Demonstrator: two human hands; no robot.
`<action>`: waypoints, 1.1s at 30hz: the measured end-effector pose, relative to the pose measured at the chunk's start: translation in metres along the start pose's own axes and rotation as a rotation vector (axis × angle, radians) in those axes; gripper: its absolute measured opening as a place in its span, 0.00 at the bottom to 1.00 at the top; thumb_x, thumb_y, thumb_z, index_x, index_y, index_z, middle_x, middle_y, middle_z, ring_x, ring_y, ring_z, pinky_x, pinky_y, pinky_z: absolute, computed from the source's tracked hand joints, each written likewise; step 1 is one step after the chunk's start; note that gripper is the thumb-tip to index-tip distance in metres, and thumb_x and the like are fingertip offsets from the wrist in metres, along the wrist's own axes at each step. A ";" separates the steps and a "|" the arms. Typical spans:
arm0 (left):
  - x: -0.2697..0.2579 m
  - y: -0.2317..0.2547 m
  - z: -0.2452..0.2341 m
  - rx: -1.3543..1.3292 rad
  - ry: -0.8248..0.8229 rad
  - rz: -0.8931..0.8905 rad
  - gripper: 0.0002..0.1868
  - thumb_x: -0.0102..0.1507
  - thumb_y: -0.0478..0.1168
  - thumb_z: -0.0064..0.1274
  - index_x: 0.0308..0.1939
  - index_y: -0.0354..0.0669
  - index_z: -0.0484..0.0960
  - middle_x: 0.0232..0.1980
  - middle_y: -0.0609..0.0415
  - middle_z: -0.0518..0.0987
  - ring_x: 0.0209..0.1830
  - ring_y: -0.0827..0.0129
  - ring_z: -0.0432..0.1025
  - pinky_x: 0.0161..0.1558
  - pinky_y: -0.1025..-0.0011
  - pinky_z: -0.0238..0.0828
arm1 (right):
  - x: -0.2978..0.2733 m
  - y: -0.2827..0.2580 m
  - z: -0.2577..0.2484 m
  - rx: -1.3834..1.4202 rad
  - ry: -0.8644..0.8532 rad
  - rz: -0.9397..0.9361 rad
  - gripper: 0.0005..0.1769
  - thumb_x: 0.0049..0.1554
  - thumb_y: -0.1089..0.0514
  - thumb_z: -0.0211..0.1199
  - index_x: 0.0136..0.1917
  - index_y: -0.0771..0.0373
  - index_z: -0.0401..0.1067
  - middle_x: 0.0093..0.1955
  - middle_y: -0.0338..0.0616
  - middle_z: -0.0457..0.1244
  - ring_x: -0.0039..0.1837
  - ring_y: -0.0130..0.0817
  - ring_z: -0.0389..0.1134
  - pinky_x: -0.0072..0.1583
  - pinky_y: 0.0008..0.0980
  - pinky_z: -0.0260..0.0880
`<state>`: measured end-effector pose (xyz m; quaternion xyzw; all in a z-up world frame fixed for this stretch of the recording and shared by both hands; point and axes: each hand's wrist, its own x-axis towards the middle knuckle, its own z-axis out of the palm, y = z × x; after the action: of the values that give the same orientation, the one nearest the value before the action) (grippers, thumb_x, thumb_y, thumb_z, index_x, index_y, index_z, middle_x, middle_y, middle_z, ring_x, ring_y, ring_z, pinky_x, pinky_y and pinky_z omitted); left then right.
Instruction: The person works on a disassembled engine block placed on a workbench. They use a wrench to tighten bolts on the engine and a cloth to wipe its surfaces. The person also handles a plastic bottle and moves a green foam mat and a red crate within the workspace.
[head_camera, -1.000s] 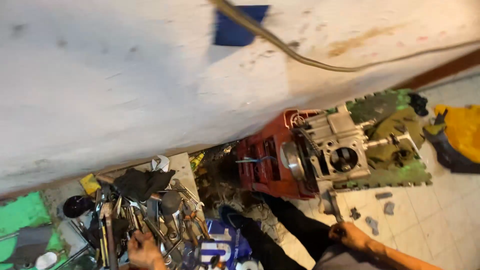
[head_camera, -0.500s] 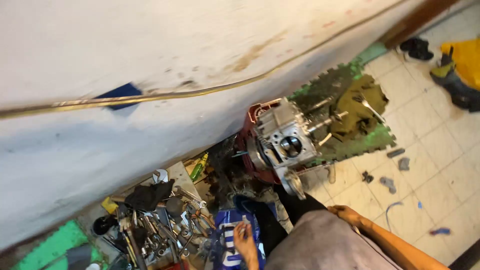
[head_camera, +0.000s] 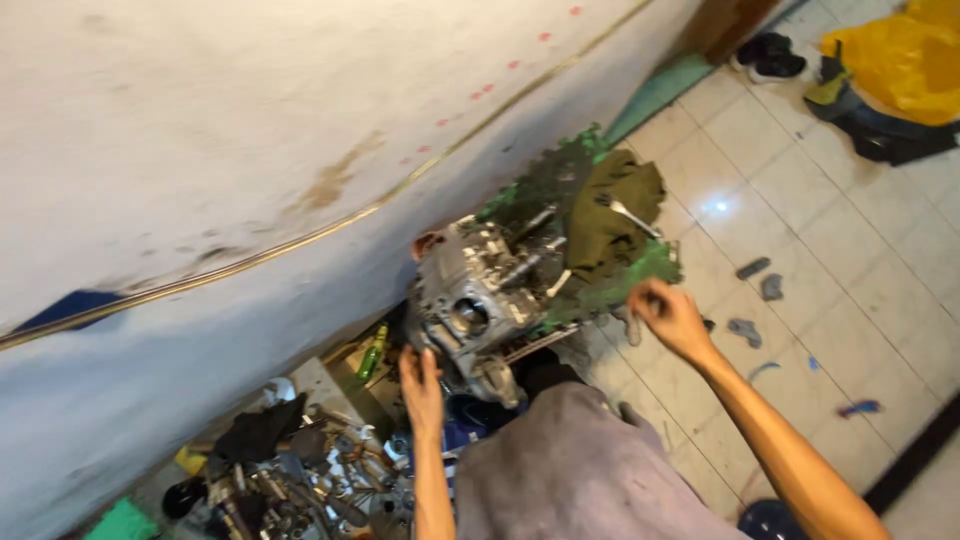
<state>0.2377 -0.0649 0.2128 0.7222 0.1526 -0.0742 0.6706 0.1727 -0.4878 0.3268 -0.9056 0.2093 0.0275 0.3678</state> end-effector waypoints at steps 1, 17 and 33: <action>0.009 -0.015 0.006 0.000 -0.021 -0.007 0.27 0.69 0.50 0.47 0.68 0.41 0.68 0.51 0.53 0.77 0.43 0.68 0.73 0.46 0.68 0.72 | 0.013 0.000 -0.008 -0.005 0.010 0.018 0.08 0.58 0.56 0.64 0.51 0.58 0.77 0.45 0.40 0.73 0.41 0.34 0.71 0.43 0.32 0.68; 0.018 -0.017 0.021 -0.129 0.130 0.063 0.21 0.73 0.48 0.46 0.63 0.39 0.71 0.52 0.58 0.76 0.49 0.76 0.69 0.50 0.74 0.66 | 0.136 0.006 -0.028 -0.118 0.056 -0.213 0.18 0.53 0.56 0.74 0.53 0.66 0.72 0.45 0.49 0.67 0.47 0.44 0.69 0.50 0.41 0.69; -0.063 0.176 0.078 0.016 -0.039 0.251 0.18 0.71 0.45 0.44 0.53 0.35 0.84 0.56 0.46 0.83 0.48 0.62 0.81 0.51 0.67 0.82 | 0.051 -0.203 -0.039 0.339 -0.091 -0.736 0.11 0.55 0.63 0.70 0.52 0.64 0.76 0.50 0.45 0.69 0.53 0.38 0.71 0.55 0.33 0.72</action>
<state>0.2421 -0.1599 0.3925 0.7393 0.0476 -0.0050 0.6717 0.2958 -0.4024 0.4776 -0.8445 -0.1437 -0.1008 0.5060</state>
